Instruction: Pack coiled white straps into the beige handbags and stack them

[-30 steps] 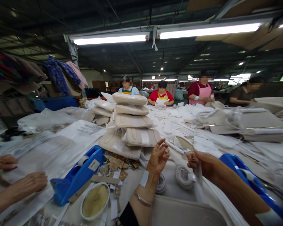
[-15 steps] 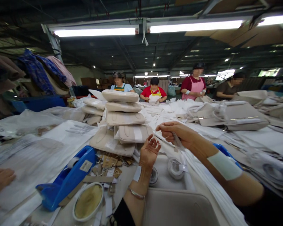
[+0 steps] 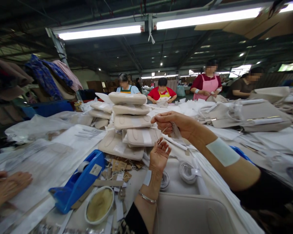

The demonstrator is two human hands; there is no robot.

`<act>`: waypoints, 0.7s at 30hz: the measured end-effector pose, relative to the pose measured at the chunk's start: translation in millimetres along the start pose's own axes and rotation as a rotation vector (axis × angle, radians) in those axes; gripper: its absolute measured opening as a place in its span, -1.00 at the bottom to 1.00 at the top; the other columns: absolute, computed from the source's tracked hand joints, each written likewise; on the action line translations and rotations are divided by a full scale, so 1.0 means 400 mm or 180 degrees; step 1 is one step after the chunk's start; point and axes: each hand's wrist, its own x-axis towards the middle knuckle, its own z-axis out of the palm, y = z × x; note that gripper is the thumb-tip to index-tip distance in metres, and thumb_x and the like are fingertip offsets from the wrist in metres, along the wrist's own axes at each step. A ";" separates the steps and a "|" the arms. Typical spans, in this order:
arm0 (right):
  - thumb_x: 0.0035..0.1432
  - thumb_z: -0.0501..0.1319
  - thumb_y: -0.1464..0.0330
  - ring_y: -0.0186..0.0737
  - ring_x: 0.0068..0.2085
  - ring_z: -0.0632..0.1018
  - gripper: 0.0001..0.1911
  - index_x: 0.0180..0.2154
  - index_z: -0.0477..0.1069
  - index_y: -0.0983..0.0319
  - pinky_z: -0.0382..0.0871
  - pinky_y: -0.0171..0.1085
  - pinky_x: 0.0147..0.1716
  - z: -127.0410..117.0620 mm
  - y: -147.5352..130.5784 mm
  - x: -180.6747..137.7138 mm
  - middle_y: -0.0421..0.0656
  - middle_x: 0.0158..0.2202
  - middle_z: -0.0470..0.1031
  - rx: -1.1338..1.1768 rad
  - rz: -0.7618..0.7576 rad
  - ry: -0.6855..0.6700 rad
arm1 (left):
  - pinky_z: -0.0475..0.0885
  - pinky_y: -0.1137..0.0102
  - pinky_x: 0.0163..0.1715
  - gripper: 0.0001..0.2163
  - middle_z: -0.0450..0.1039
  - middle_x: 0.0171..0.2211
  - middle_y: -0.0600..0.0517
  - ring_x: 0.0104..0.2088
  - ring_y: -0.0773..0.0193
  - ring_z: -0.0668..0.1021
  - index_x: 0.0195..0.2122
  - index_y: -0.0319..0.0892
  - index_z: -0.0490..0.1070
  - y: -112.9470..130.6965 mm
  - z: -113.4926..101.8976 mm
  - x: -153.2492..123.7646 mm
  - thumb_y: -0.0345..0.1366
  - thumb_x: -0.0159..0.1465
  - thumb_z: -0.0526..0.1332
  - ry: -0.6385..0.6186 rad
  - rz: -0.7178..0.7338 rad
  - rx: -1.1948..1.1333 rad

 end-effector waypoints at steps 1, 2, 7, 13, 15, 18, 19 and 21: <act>0.20 0.28 0.34 -0.51 -0.61 0.02 -0.78 -0.23 0.46 0.41 -0.03 -0.53 -0.68 0.002 -0.001 0.002 -0.37 -0.62 -0.01 -0.0003 0.0004 -0.0012 | 0.47 0.34 -0.21 -0.74 0.55 -0.33 -0.04 -0.34 0.31 0.58 -0.09 -0.25 0.49 0.000 0.000 0.000 -0.30 0.41 0.04 0.0018 -0.0001 0.0004; 0.20 0.28 0.34 -0.51 -0.61 0.02 -0.79 -0.23 0.46 0.41 -0.02 -0.53 -0.68 0.004 -0.002 0.004 -0.37 -0.62 -0.01 -0.0010 0.0014 -0.0016 | 0.47 0.34 -0.21 -0.75 0.55 -0.34 -0.03 -0.34 0.31 0.58 -0.09 -0.25 0.49 0.000 0.000 0.000 -0.31 0.40 0.04 0.0033 -0.0001 0.0004; 0.19 0.28 0.34 -0.52 -0.61 0.02 -0.80 -0.25 0.45 0.39 -0.03 -0.54 -0.67 0.013 -0.013 0.007 -0.37 -0.62 0.00 -0.0027 0.0027 0.0007 | 0.47 0.34 -0.21 -0.74 0.54 -0.35 -0.03 -0.34 0.30 0.57 -0.10 -0.26 0.49 0.000 0.001 0.001 -0.33 0.41 0.01 0.0019 -0.0031 -0.0045; 0.14 0.28 0.27 -0.52 -0.60 0.03 -0.73 -0.26 0.48 0.39 -0.10 -0.48 -0.64 -0.029 0.008 -0.008 -0.36 -0.61 0.03 -0.0567 -0.0036 0.0251 | 0.45 0.38 -0.21 -0.76 0.48 -0.28 -0.03 -0.32 0.33 0.53 -0.08 -0.24 0.45 -0.002 0.004 -0.002 -0.24 0.37 0.09 -0.0022 0.0192 0.0524; 0.14 0.25 0.19 -0.48 -0.61 0.06 -0.67 -0.26 0.50 0.36 -0.09 -0.43 -0.63 -0.074 0.032 -0.016 -0.35 -0.62 0.05 -0.1360 -0.0090 0.0714 | 0.44 0.40 -0.22 -0.74 0.43 -0.25 -0.02 -0.33 0.34 0.50 -0.08 -0.20 0.41 -0.010 0.007 -0.002 -0.15 0.33 0.11 -0.0086 0.0492 0.1478; 0.17 0.15 0.18 -0.39 -0.60 0.15 -0.66 -0.29 0.53 0.33 -0.01 -0.35 -0.58 -0.160 0.080 -0.033 -0.31 -0.64 0.11 -0.2638 -0.0066 0.1797 | 0.40 0.42 -0.28 -0.79 0.37 -0.32 0.03 -0.37 0.33 0.45 -0.16 -0.17 0.39 -0.034 0.008 -0.004 -0.16 0.28 0.16 -0.0106 0.0782 0.2800; 0.17 0.13 0.21 -0.36 -0.56 0.22 -0.68 -0.30 0.53 0.31 0.03 -0.33 -0.54 -0.189 0.097 -0.039 -0.27 -0.62 0.18 -0.2921 -0.0068 0.2123 | 0.37 0.43 -0.29 -0.84 0.36 -0.34 0.03 -0.37 0.32 0.44 -0.21 -0.17 0.40 -0.045 0.006 -0.006 -0.22 0.24 0.20 -0.0096 0.0805 0.3079; 0.19 0.11 0.28 -0.26 -0.41 0.37 -0.73 -0.30 0.52 0.29 0.12 -0.31 -0.44 -0.240 0.137 -0.051 -0.17 -0.50 0.36 -0.3246 -0.0076 0.2565 | 0.32 0.43 -0.24 -0.95 0.36 -0.35 0.02 -0.32 0.28 0.42 -0.32 -0.16 0.42 -0.066 0.001 -0.011 -0.37 0.17 0.24 -0.0096 0.0841 0.3602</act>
